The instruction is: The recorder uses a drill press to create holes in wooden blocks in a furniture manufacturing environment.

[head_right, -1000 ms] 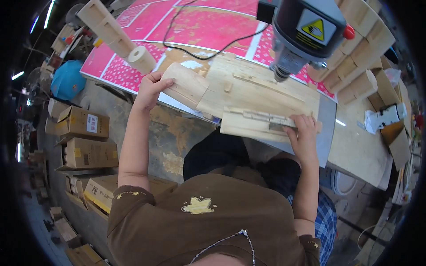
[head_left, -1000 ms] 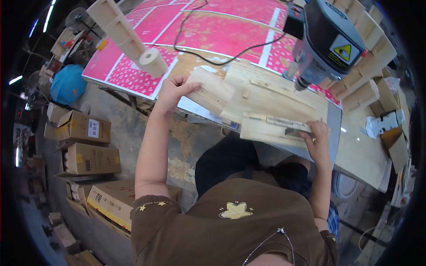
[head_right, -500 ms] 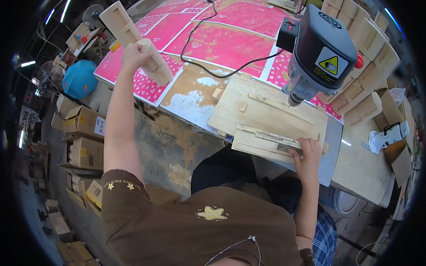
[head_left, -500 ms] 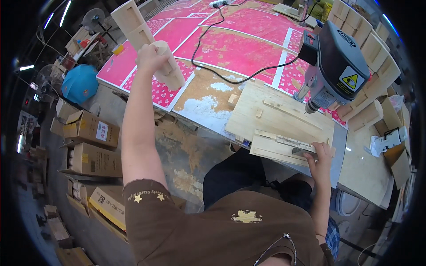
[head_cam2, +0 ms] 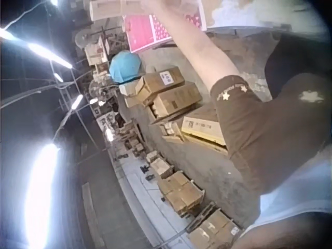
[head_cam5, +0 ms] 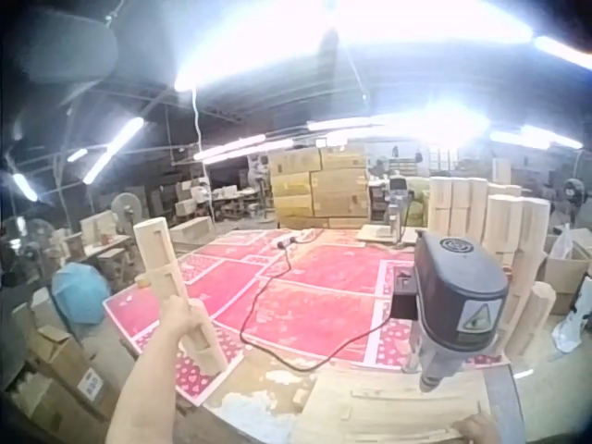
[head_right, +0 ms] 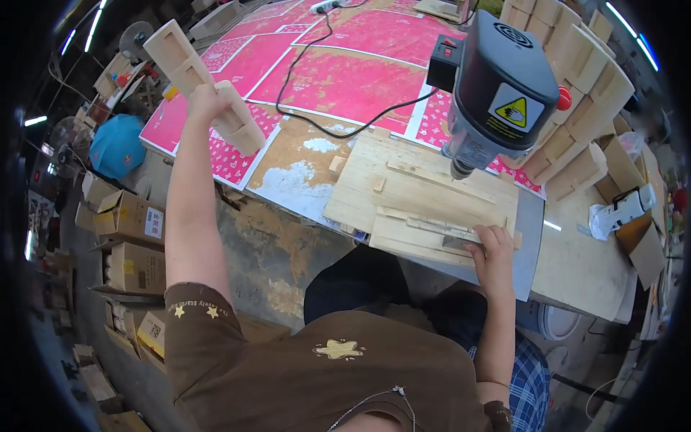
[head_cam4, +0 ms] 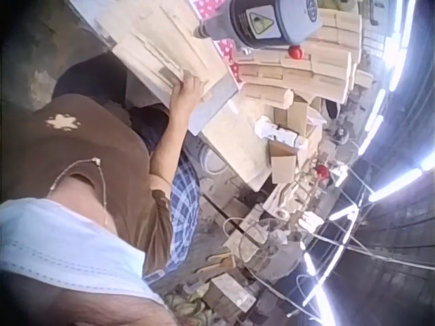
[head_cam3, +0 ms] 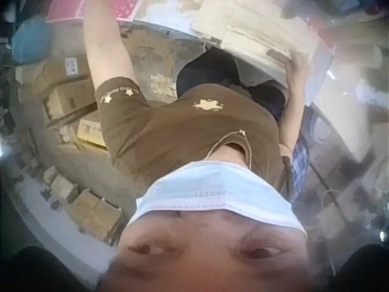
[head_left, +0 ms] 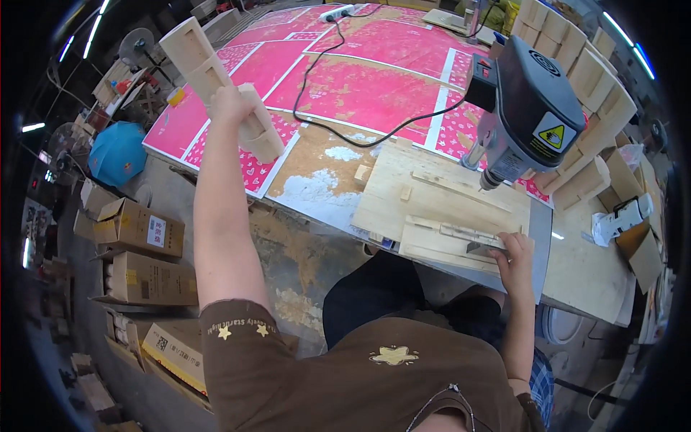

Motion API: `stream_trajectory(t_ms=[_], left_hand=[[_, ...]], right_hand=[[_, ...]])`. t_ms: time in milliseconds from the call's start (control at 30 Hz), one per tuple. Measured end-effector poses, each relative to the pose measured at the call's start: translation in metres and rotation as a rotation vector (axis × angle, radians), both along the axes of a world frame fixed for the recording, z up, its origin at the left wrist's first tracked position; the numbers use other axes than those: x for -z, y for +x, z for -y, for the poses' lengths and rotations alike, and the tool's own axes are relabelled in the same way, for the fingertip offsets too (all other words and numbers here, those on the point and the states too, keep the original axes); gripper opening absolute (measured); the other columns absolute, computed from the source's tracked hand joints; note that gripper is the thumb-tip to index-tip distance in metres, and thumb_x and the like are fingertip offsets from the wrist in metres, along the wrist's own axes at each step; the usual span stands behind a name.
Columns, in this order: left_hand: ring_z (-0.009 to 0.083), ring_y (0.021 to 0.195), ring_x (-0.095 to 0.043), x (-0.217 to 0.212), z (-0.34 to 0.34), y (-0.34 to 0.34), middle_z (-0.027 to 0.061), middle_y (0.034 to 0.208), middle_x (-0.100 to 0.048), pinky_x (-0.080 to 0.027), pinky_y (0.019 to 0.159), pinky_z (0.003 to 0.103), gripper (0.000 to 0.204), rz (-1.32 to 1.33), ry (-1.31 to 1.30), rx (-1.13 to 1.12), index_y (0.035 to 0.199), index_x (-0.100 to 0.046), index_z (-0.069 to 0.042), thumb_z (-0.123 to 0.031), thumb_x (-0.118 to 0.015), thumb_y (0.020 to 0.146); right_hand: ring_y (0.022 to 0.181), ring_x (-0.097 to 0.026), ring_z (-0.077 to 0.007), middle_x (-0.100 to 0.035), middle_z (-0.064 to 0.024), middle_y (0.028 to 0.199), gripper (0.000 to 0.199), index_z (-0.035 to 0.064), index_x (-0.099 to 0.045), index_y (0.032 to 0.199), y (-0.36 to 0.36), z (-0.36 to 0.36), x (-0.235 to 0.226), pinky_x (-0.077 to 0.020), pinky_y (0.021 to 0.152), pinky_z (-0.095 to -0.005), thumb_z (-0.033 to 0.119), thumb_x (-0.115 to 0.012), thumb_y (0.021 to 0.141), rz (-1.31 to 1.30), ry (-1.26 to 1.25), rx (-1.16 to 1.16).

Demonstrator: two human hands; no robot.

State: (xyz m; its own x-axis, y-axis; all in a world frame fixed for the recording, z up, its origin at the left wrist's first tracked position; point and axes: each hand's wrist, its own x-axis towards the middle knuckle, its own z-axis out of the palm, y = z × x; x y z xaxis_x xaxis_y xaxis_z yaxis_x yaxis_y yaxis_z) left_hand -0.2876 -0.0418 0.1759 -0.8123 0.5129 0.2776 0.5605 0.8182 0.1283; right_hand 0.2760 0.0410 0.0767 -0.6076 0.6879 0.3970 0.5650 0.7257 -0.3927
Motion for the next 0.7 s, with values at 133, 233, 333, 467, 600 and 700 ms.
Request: stream_trajectory(t_ms=[133,233,333,467,600,700], left_hand=[[0.0343,0.086,-0.066,0.023,-0.010,-0.041,0.0200,0.086,-0.067,-0.052,0.079,0.042,0.034,-0.128,0.037,0.081,0.086,-0.070,-0.002,-0.027,-0.070,0.064],[0.0350,0.075,-0.066,0.039,0.003,-0.069,0.0204,0.076,-0.066,-0.052,0.071,0.044,0.027,-0.104,0.144,0.260,0.077,-0.067,0.000,-0.023,-0.070,0.064],[0.0377,0.101,-0.056,0.037,0.010,-0.040,0.0231,0.109,-0.057,-0.045,0.086,0.047,0.060,-0.459,0.112,0.196,0.115,-0.052,-0.002,-0.031,-0.075,0.067],[0.0275,0.077,-0.053,0.041,-0.007,0.074,0.0129,0.086,-0.054,-0.042,0.071,0.036,0.035,-0.216,0.465,0.561,0.099,-0.057,0.001,-0.017,-0.073,0.072],[0.0221,0.071,-0.048,0.049,0.014,0.181,0.0092,0.076,-0.050,-0.039,0.068,0.033,0.012,0.003,0.638,0.783,0.077,-0.054,0.000,-0.004,-0.065,0.077],[0.0221,0.072,-0.047,0.056,0.034,0.225,0.0083,0.075,-0.049,-0.039,0.069,0.032,0.012,0.155,0.676,0.819,0.076,-0.053,0.000,-0.002,-0.065,0.076]], right_hand=[[0.085,-0.052,-0.0330,-0.056,-0.0124,0.085,0.033,0.0042,-0.060,0.096,0.007,-0.006,0.011,-0.0400,0.074,-0.0423,0.009,-0.072,0.065,-0.004,0.047,0.063],[0.087,-0.052,-0.0325,-0.057,-0.0115,0.086,0.037,0.0067,-0.060,0.098,0.005,-0.009,0.022,-0.0411,0.076,-0.0423,0.012,-0.073,0.064,-0.037,0.102,0.058],[0.091,-0.052,-0.0313,-0.057,-0.0102,0.092,0.039,0.0085,-0.061,0.102,0.003,-0.009,0.018,-0.0412,0.080,-0.0421,0.015,-0.074,0.065,-0.071,0.069,0.011],[0.097,-0.052,-0.0309,-0.058,-0.0099,0.097,0.040,0.0093,-0.062,0.104,0.021,-0.025,-0.011,-0.0404,0.085,-0.0410,0.018,-0.075,0.067,-0.183,0.037,-0.003],[0.108,-0.051,-0.0307,-0.059,-0.0126,0.111,0.040,0.0064,-0.061,0.107,0.077,-0.123,-0.059,-0.0388,0.093,-0.0405,0.015,-0.072,0.070,-0.336,0.310,0.277],[0.112,-0.046,-0.0301,-0.049,-0.0137,0.122,0.061,0.0087,-0.052,0.119,0.112,-0.210,-0.081,-0.0347,0.096,-0.0449,0.027,-0.075,0.065,-0.245,0.361,0.741]])
